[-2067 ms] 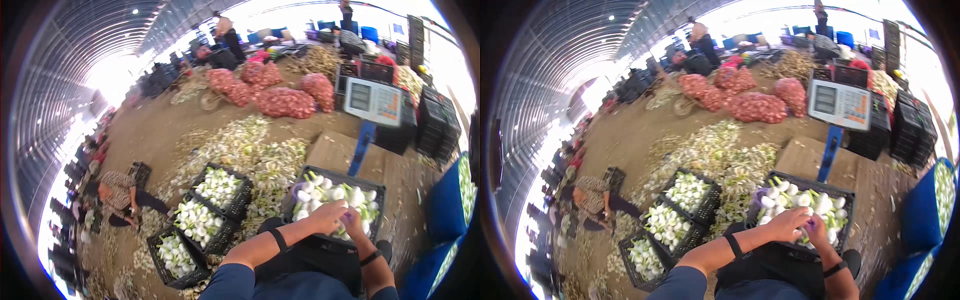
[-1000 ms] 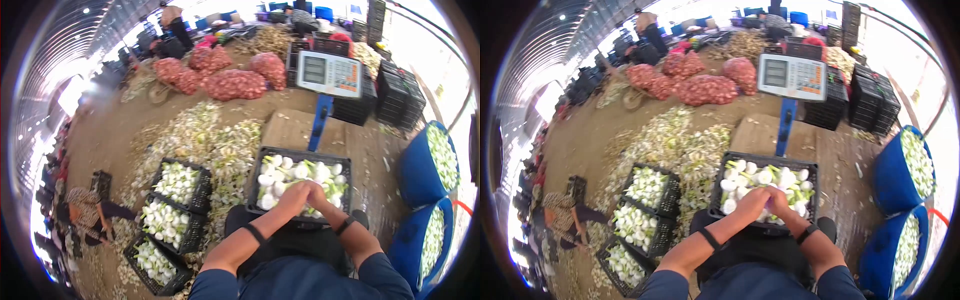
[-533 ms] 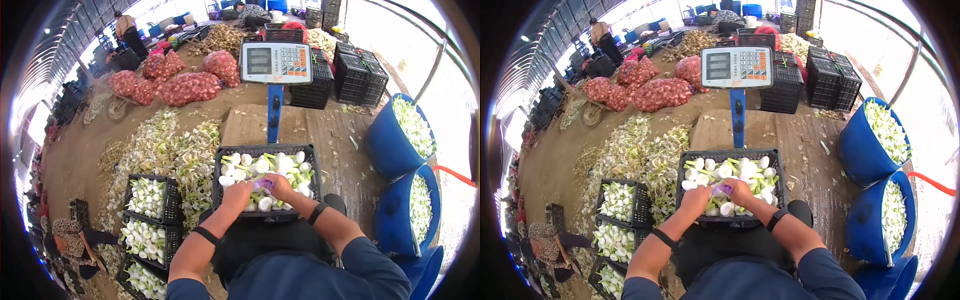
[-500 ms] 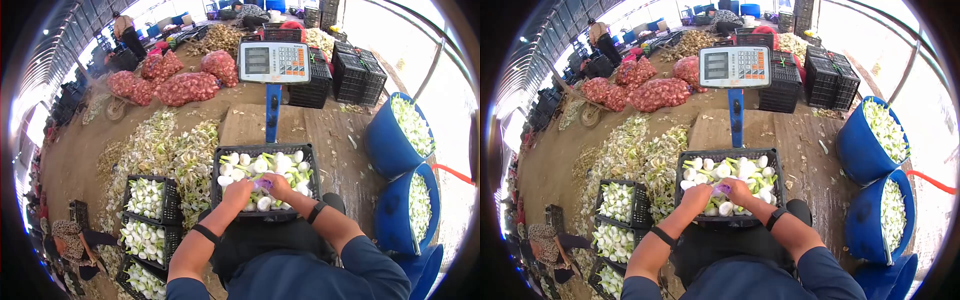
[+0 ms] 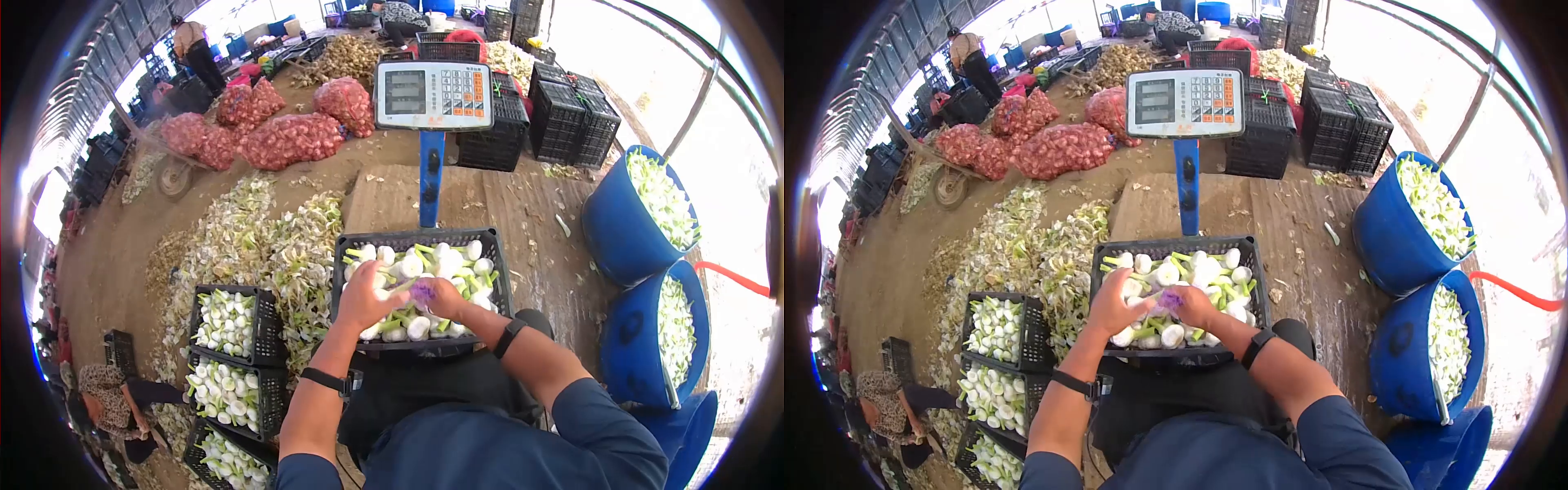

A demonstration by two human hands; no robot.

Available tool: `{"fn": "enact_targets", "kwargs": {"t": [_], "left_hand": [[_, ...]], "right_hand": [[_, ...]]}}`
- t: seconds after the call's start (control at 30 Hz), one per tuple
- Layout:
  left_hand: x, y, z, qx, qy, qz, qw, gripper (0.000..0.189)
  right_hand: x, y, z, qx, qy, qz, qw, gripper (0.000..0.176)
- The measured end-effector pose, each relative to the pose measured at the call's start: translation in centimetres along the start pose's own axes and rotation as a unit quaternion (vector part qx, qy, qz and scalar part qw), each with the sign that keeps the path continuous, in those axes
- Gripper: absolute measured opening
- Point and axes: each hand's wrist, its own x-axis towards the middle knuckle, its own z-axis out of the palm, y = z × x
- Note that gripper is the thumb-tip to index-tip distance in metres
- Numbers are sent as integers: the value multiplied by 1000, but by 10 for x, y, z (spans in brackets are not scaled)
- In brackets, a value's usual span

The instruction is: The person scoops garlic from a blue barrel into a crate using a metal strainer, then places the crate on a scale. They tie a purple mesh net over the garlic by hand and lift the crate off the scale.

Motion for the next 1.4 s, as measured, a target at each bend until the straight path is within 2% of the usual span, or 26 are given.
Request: {"fn": "enact_targets", "kwargs": {"t": [0.03,0.07,0.13,0.17,0.23,0.27,0.33,0.37,0.4,0.47,0.5,0.6,0.63,0.67,0.73,0.87,0.93,1.0,1.03,1.07,1.13,1.2,1.27,1.33,1.37,1.4], "left_hand": [[-9,-8,12,50,-73,26,996,95],[-17,-12,28,53,-186,-16,981,110],[-28,10,57,133,-136,-20,981,114],[-30,16,68,128,-136,-22,982,114],[-32,23,87,99,-31,-74,992,103],[-32,23,93,96,-29,-74,992,103],[-32,12,115,131,19,-91,987,86],[-33,6,125,135,60,-84,985,61],[-32,4,129,131,58,-84,986,61],[-28,-4,133,91,45,-122,987,44],[-29,-5,132,79,54,-89,991,33],[-32,-13,129,104,27,-66,992,30],[-31,-14,128,91,118,-13,989,23],[-29,-15,127,89,115,-13,989,23],[-32,-19,126,49,60,-53,996,17],[-30,-17,116,0,53,-60,997,19],[-31,-16,115,-38,70,-73,994,24],[-32,-19,118,-31,82,-52,995,24],[-32,-21,119,-21,96,-33,995,25],[-32,-22,120,-22,97,-32,995,25],[-35,-20,115,-32,78,-29,996,24],[-33,-16,109,-31,56,-27,998,22],[-31,-14,109,-28,32,-24,999,20],[-29,-16,109,-17,38,19,999,17],[-30,-14,106,-15,38,23,999,17],[-29,-10,101,-21,9,33,999,22]], "right_hand": [[3,-2,-3,-15,-15,-10,1000,20],[7,-5,-5,-19,-19,-11,1000,20],[15,-14,-8,-154,-35,16,987,24],[17,-18,-8,-157,-39,19,987,24],[21,-36,-8,-260,-67,65,961,31],[20,-47,-5,-263,-67,67,960,31],[19,-57,5,-339,-39,109,934,25],[18,-57,8,-351,-33,97,931,24],[16,-59,10,-352,-33,102,930,24],[15,-62,8,-344,-60,111,930,28],[11,-61,7,-345,-58,115,930,28],[-7,-59,11,-304,-31,72,949,27],[-12,-59,11,-271,-4,56,961,28],[-16,-58,11,-236,23,39,971,30],[-20,-62,2,-214,52,48,974,36],[-43,-91,-25,-184,130,108,968,55],[-54,-103,-42,-182,126,138,965,61],[-70,-96,-51,-255,285,-9,924,65],[-78,-92,-56,-204,280,63,936,73],[-80,-89,-62,-205,280,63,936,73],[-82,-79,-67,-268,226,153,924,80],[-65,-60,-62,-232,191,183,936,78],[-40,-52,-53,-214,89,80,969,53],[-13,-39,-36,-153,7,51,987,32],[-7,-36,-24,-147,27,45,988,24],[0,-39,-15,-240,16,46,970,21]]}}
